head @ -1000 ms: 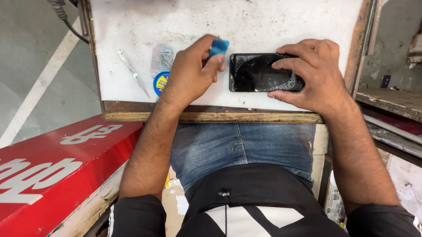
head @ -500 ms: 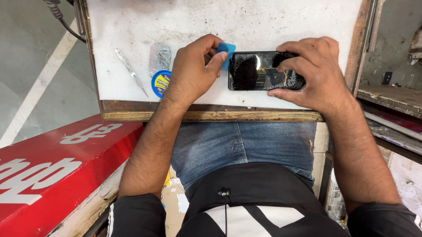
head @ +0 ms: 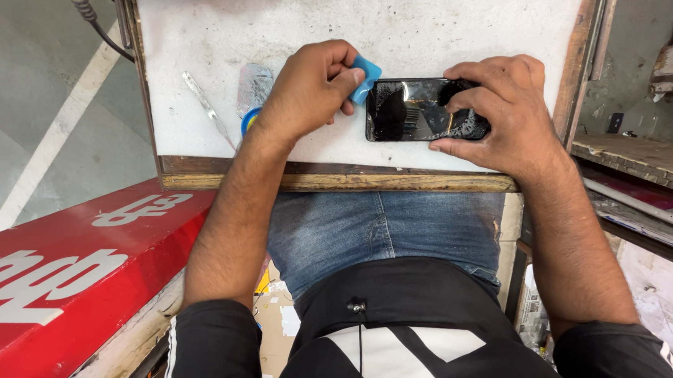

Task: The person repairs a smartphone at a workbench. They handle a disassembled phone body, apply adhesive from a small tin onto a phone back panel, press and align the panel, use blue tape and tweezers, and repeatedly press the assembled phone screen with their hands.

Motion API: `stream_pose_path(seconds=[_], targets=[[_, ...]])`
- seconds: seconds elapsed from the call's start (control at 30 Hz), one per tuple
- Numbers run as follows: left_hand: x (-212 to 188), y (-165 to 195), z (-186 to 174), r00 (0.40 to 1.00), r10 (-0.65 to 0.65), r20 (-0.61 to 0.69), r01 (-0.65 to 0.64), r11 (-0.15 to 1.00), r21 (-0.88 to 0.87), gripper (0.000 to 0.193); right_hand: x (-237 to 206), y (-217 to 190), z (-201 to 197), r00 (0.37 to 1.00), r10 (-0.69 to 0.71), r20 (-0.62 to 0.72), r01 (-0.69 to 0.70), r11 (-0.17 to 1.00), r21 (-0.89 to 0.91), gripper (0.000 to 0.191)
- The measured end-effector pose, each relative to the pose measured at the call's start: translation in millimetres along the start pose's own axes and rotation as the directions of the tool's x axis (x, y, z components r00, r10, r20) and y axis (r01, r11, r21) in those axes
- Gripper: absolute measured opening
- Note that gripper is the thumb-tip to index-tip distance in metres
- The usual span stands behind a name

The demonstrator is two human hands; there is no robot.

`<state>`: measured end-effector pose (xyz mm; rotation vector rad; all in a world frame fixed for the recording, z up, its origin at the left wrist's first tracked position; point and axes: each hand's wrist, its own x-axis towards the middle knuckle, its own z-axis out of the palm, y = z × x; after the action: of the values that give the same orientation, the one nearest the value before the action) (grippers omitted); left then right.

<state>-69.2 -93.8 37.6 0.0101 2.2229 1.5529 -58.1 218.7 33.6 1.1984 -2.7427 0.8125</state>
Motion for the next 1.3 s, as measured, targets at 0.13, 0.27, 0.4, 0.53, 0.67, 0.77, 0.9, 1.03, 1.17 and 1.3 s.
stream_pose_path(seconds=[0.13, 0.27, 0.4, 0.53, 0.67, 0.77, 0.9, 1.03, 1.17, 1.3], targets=[[3, 3, -5, 0.999, -0.027, 0.037, 0.026, 0.999, 0.027, 0.013, 1, 0, 1, 1.0, -0.007, 0.004, 0.007, 1.0, -0.013, 0.054], [5, 8, -5, 0.999, -0.037, 0.034, 0.034, 0.996, 0.08, 0.013, 1, -1, 1, 1.0, 0.007, 0.013, -0.007, 1.0, -0.01, 0.054], [5, 9, -4, 0.999, -0.021, 0.024, 0.019, 0.997, 0.071, 0.011, 0, -2, 1, 1.0, 0.019, 0.022, -0.019, 1.0, -0.023, 0.055], [8, 6, -1, 1.0, 0.0, 0.011, -0.001, 0.994, 0.107, 0.011, 0, -4, 1, 0.999, 0.028, 0.02, -0.027, 0.999, -0.028, 0.055], [12, 4, 2, 1.0, 0.021, 0.011, -0.022, 0.986, 0.165, 0.012, 0, -5, 1, 0.999, 0.026, 0.024, -0.025, 0.999, -0.047, 0.056], [11, 3, 2, 0.999, 0.037, -0.003, -0.035, 0.977, 0.211, 0.012, 1, -7, 3, 0.999, 0.029, 0.025, -0.027, 0.997, -0.065, 0.056], [8, 5, 6, 0.991, 0.126, -0.051, -0.099, 0.923, 0.372, 0.014, 1, -10, 0, 0.999, 0.03, 0.028, -0.027, 0.996, -0.081, 0.055], [2, 14, 8, 0.996, 0.06, -0.06, -0.027, 0.892, 0.451, 0.019, 1, -16, -2, 0.999, 0.046, 0.028, -0.044, 0.996, -0.078, 0.055], [-34, 25, -6, 0.906, 0.305, -0.293, -0.084, 0.809, 0.582, 0.046, 2, -19, -4, 0.998, 0.052, 0.024, -0.05, 0.995, -0.089, 0.055], [-103, 26, -45, 0.826, 0.204, -0.526, 0.128, 0.84, 0.527, 0.039, 4, -24, -7, 0.998, 0.054, 0.025, -0.051, 0.993, -0.105, 0.058]])
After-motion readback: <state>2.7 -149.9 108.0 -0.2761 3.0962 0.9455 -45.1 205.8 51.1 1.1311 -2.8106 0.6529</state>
